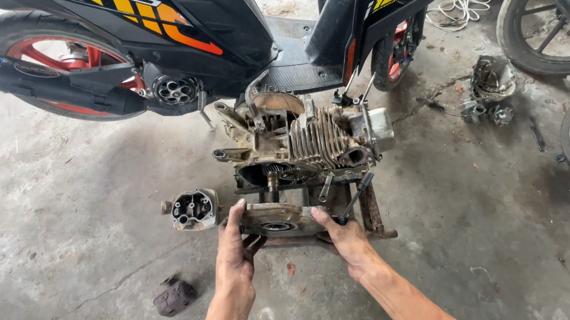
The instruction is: Disassembling a motorcycle engine by removing the crankcase cover and loosening bolts with a socket wrench
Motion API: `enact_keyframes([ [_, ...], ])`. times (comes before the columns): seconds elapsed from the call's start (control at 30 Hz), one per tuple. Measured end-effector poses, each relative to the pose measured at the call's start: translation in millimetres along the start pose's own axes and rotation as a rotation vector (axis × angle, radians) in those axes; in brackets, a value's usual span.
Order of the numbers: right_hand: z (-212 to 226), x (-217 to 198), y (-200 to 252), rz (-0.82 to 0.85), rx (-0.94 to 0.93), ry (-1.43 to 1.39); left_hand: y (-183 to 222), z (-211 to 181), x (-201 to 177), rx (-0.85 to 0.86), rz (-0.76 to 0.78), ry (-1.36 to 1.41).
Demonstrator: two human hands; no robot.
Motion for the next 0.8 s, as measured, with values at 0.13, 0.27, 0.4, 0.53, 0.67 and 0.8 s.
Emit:
enact_keyframes([
  [0.13,-5.3,2.6,18.0,0.069,0.032,-0.219,-1.6,5.5,-14.4,-0.014,0.043,0.021],
  [0.27,-28.4,-3.6,17.7,0.016,-0.155,-0.133,21.7,4.6,-20.3,0.017,0.129,0.000],
  [0.4,-26.4,-8.2,46.1,-0.119,-0.424,-0.091,37.8,6.7,-30.2,0.181,0.449,0.133],
  [0.53,-16.1,-19.2,87.3,-0.259,-0.426,0.134,81.7,-9.2,-44.1,0.227,0.522,0.007],
  [0.67,-7.2,-23.2,115.1,0.002,-0.933,-0.143,104.7,-28.3,-44.1,0.489,0.777,-0.064],
  [0.8,-14.5,-32.7,140.0,-0.189,-1.340,0.207,133.0,-41.6,-52.7,0.980,1.083,-0.202],
])
Point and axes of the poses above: each hand's wrist, its own y-axis away from the middle knuckle, its own x-axis out of the palm, z = x × y, the point moved 4 cm from there along -y, towards the middle knuckle, and after that the axes turned 13 degrees about y, right-handed, at the moved point
